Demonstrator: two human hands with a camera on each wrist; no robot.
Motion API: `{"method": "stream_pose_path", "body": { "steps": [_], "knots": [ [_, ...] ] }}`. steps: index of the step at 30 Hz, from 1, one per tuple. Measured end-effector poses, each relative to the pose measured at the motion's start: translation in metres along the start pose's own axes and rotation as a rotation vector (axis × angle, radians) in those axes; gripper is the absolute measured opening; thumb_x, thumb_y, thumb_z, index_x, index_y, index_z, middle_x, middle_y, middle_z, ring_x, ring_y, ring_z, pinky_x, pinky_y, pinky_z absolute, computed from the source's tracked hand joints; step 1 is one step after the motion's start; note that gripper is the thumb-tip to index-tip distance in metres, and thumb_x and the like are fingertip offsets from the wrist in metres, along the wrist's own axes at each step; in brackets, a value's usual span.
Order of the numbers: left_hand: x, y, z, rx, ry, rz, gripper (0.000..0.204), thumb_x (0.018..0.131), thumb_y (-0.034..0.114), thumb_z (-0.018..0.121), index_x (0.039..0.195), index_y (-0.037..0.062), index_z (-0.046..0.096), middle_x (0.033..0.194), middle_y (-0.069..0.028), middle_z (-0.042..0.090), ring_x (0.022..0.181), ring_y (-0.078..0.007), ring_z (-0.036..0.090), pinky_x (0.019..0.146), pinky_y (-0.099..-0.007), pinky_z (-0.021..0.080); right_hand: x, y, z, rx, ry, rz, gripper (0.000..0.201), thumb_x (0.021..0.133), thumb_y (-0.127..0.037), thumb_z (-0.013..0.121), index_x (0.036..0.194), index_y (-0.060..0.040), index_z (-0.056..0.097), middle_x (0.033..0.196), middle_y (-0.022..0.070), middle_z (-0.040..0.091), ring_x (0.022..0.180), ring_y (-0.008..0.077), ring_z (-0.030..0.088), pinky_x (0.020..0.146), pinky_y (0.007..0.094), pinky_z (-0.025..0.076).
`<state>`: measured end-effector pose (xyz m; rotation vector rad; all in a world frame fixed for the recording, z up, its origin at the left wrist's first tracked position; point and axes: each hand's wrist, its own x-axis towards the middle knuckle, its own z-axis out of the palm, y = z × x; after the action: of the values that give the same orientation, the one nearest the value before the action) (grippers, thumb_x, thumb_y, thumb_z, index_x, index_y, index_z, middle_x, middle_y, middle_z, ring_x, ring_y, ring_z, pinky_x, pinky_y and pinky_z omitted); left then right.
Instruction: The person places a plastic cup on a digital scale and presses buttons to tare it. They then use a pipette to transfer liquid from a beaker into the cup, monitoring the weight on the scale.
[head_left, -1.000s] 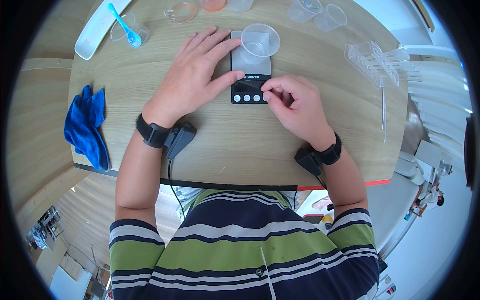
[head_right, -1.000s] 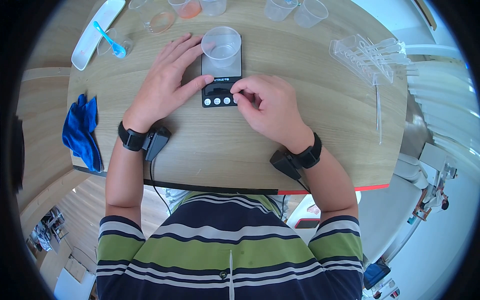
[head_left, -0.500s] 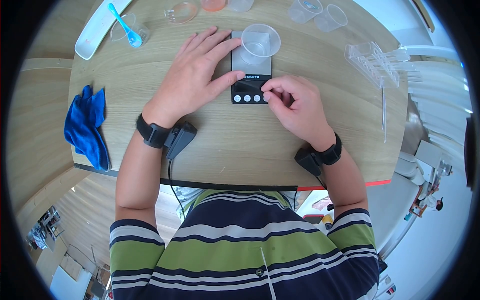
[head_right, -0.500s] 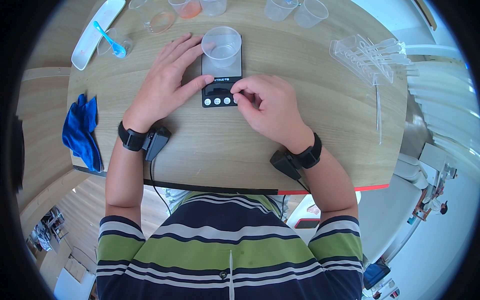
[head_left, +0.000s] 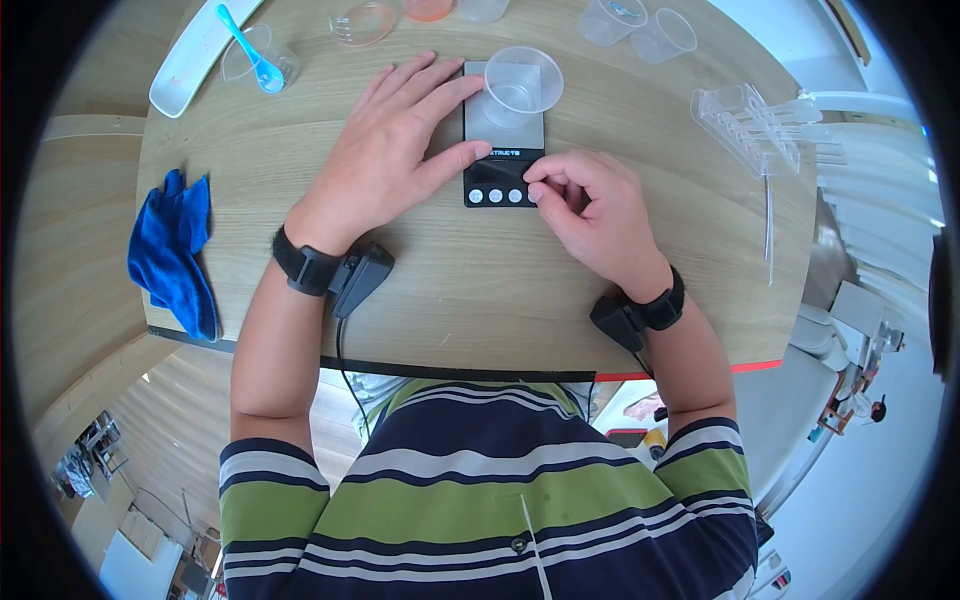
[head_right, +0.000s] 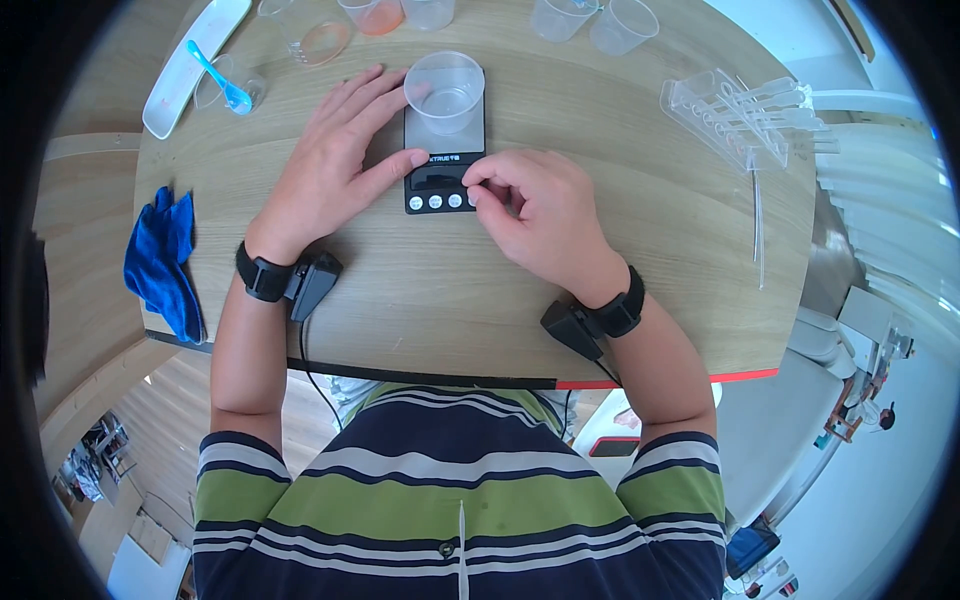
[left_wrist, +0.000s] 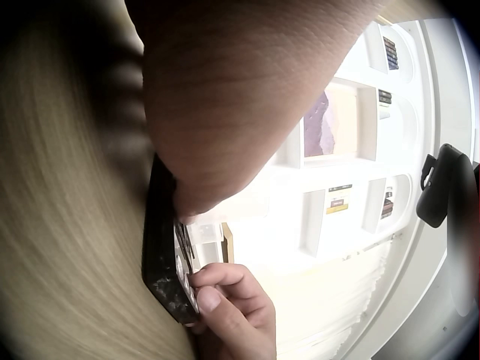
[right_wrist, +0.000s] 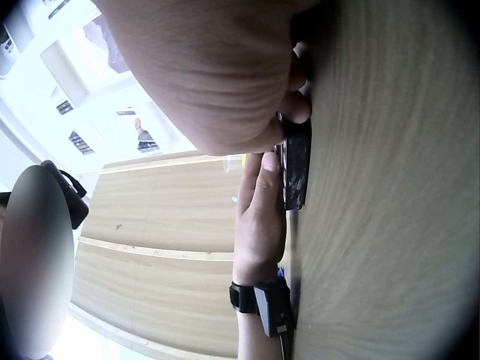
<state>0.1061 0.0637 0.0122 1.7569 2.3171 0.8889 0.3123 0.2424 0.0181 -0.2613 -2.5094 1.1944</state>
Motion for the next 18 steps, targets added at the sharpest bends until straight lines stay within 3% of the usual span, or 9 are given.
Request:
{"method": "stream_pose_path", "body": {
  "steps": [18],
  "knots": [
    [-0.0004,-0.0013,0.0013,0.003,0.007,0.009,0.063,0.101,0.036,0.079,0.156,0.0106,0.061,0.164,-0.0149,0.057,0.157,-0.0436,0.045,0.131,-0.0576,0.032,0.0004,-0.0022,-0.0003,-0.002,0.007,0.001,0.016,0.087,-0.001,0.080,0.097,-0.0117,0.076,0.073,0.0017,0.066,0.058,0.0169,0.056,0.060,0.0351,0.043]
  ]
}}
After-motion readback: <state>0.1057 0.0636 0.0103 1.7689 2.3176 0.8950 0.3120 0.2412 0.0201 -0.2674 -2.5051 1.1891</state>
